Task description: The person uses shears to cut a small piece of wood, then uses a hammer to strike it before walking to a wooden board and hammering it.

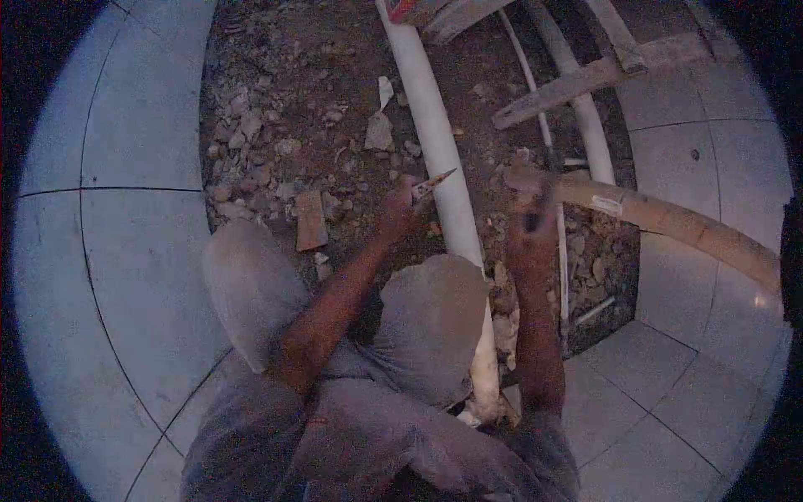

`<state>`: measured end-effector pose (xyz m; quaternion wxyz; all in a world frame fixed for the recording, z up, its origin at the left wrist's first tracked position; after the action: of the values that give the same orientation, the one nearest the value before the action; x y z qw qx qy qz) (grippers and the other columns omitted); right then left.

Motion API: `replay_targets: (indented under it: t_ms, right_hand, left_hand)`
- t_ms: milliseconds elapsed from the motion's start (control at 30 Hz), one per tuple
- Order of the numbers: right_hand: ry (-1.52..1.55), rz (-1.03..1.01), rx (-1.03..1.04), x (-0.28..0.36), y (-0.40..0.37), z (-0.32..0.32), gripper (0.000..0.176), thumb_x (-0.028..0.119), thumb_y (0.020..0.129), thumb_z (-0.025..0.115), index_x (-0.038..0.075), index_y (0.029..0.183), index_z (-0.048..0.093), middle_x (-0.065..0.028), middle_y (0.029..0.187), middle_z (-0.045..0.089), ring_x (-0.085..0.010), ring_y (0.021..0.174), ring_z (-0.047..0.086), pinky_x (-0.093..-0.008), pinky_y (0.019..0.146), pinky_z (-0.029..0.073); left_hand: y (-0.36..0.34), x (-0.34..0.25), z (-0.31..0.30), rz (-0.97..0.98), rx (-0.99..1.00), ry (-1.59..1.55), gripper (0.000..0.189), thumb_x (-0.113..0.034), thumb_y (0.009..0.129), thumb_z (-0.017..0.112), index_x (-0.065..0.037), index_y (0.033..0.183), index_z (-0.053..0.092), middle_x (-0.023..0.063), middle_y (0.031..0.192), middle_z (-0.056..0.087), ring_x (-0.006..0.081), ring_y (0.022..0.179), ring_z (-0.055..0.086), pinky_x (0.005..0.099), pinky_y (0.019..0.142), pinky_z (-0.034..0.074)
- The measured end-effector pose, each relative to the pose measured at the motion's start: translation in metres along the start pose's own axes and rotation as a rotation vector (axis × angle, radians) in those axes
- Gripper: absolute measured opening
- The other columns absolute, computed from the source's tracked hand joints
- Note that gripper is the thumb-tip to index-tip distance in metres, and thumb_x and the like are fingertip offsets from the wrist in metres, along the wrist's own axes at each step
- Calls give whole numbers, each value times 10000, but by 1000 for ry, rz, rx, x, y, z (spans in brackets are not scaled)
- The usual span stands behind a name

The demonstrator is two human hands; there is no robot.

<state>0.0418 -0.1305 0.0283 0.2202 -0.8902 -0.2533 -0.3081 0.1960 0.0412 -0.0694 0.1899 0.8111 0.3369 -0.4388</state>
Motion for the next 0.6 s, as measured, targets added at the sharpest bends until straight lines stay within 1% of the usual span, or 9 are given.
replay_targets:
  t_ms: [100,200,233,300,333,400,433,500,600]
  right_hand:
    - [122,-56,-218,-58,10,20,625,239,834,582,8,1331,280,-252,1328,352,-377,1221,372,-449,985,330]
    - [-79,-278,-96,-8,1,23,597,234,846,565,2,1321,289,-231,1295,385,-354,1182,399,-435,959,349]
    - [-182,-386,-35,15,-1,27,584,232,851,556,-1,1317,293,-221,1278,401,-342,1163,413,-428,945,358]
    - [-399,-574,140,40,-21,43,556,228,862,539,-8,1307,302,-201,1245,433,-318,1124,440,-415,918,377]
    - [-398,-547,159,39,-32,33,556,228,862,539,-8,1307,302,-201,1245,433,-318,1124,440,-415,918,377]
    - [161,-513,203,53,-28,-3,554,226,848,547,32,1316,324,-215,1261,415,-322,1137,443,-436,914,385]
    - [158,-516,202,51,-31,2,554,226,848,547,32,1316,324,-215,1261,415,-322,1137,443,-436,914,385]
    - [-147,-364,279,16,-28,38,494,204,827,570,48,1260,390,-220,1205,451,-329,1060,480,-436,878,406]
    - [-594,-135,360,-25,-12,78,410,171,795,603,71,1176,489,-229,1123,504,-340,946,534,-435,824,438]
  left_hand:
    - [6,13,4,-76,-11,5,454,-187,771,648,-42,1149,443,205,947,573,391,865,568,457,705,454]
    - [-6,148,114,320,-431,-140,448,-184,773,643,-64,1157,446,213,920,581,404,846,571,462,703,454]
    - [9,132,96,339,-438,-140,448,-184,773,643,-64,1157,446,213,920,581,404,846,571,462,703,454]
    - [16,104,79,-84,76,153,455,-244,806,611,-54,1178,433,218,888,591,396,825,584,467,701,456]
    - [2,74,57,-100,103,149,455,-244,806,611,-54,1178,433,218,888,591,396,825,584,467,701,456]
    - [6,19,6,-48,-39,-7,495,-304,822,593,-33,1197,415,222,874,597,390,809,590,467,695,462]
    - [4,19,3,-47,-42,-9,495,-304,822,593,-33,1197,415,222,874,597,390,809,590,467,695,462]
    - [4,26,9,-199,52,-46,486,-336,817,600,-26,1156,442,215,862,604,389,781,596,463,670,468]
    - [3,116,102,-65,190,273,424,-335,827,596,-35,1101,477,210,837,608,390,727,598,457,627,476]
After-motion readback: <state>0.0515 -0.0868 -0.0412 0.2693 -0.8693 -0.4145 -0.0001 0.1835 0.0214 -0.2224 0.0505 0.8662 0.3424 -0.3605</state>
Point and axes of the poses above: each hand's wrist, its own y-axis towards the middle knuckle, its own z-axis out of the palm, x = y × z, the point moved 9 cm from there along y, towards the middle knuckle
